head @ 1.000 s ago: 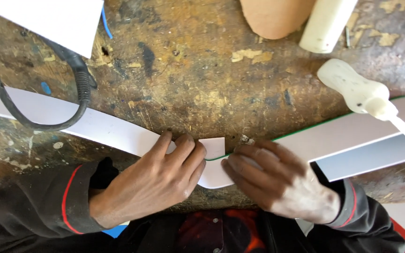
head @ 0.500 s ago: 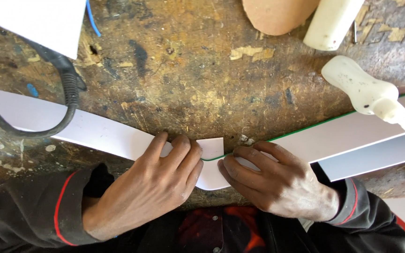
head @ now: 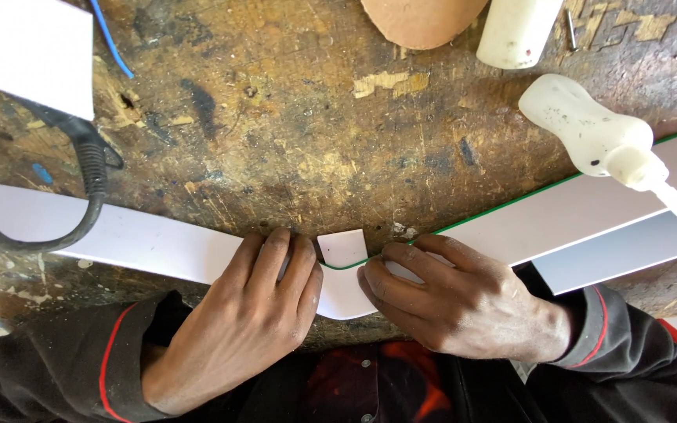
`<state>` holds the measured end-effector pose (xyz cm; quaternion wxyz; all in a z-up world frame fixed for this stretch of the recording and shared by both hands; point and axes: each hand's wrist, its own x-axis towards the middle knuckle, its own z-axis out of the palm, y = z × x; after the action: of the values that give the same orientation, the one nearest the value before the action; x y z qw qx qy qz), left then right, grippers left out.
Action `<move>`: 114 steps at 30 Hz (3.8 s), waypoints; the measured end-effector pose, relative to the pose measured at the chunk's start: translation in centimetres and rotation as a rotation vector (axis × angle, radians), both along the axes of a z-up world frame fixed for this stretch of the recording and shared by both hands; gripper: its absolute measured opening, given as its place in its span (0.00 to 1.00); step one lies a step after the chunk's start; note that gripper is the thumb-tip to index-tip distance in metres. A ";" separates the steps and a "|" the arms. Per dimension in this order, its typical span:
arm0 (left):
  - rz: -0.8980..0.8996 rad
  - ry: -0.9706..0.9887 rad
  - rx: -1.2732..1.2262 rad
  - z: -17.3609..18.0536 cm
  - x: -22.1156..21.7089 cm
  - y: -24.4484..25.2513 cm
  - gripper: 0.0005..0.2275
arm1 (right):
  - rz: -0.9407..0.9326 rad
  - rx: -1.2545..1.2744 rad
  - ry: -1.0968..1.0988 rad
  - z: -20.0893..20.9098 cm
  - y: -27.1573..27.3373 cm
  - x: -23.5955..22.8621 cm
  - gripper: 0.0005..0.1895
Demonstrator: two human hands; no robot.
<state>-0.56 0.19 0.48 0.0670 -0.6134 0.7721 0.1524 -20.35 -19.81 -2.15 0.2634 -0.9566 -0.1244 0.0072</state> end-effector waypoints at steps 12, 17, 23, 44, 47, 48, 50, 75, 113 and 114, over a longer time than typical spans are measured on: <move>0.016 0.008 -0.002 -0.2 -0.2 0.2 0.15 | 0.020 -0.008 -0.007 -0.1 0.0 -0.3 0.10; 0.012 0.009 -0.005 -0.3 -0.1 0.2 0.15 | -0.007 -0.011 0.003 0.2 0.2 0.1 0.11; -0.014 -0.027 -0.014 0.0 -0.1 0.2 0.17 | 0.012 0.025 -0.062 -0.3 0.2 -0.2 0.12; -0.066 0.050 -0.085 -0.8 -0.3 -0.6 0.12 | 0.028 0.050 -0.068 -0.4 -1.3 -1.3 0.11; -0.075 0.070 -0.115 -0.9 -0.1 -0.8 0.13 | 0.039 0.058 -0.072 -0.5 -1.5 -1.5 0.12; -0.074 0.090 -0.139 -1.0 0.1 -0.9 0.14 | 0.046 0.057 -0.077 -0.6 -1.5 -1.5 0.13; -0.063 0.133 -0.152 -1.3 0.4 -0.8 0.14 | 0.035 0.052 -0.081 -0.6 -1.6 -1.3 0.12; -0.029 0.115 -0.207 -1.8 -0.1 -0.1 0.13 | 0.020 0.029 -0.063 -0.6 -1.3 -1.1 0.13; 0.030 0.113 -0.231 -2.0 -1.1 0.3 0.11 | -0.011 0.032 -0.059 -0.5 -1.4 -0.9 0.10; 0.032 0.112 -0.234 -2.1 -1.0 0.1 0.11 | -0.012 0.027 -0.061 -0.5 -1.5 -0.9 0.10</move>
<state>-1.59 0.32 -1.57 -0.0507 -0.6200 0.7771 0.0961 -21.21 -21.27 -2.67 0.2723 -0.9535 -0.1268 -0.0250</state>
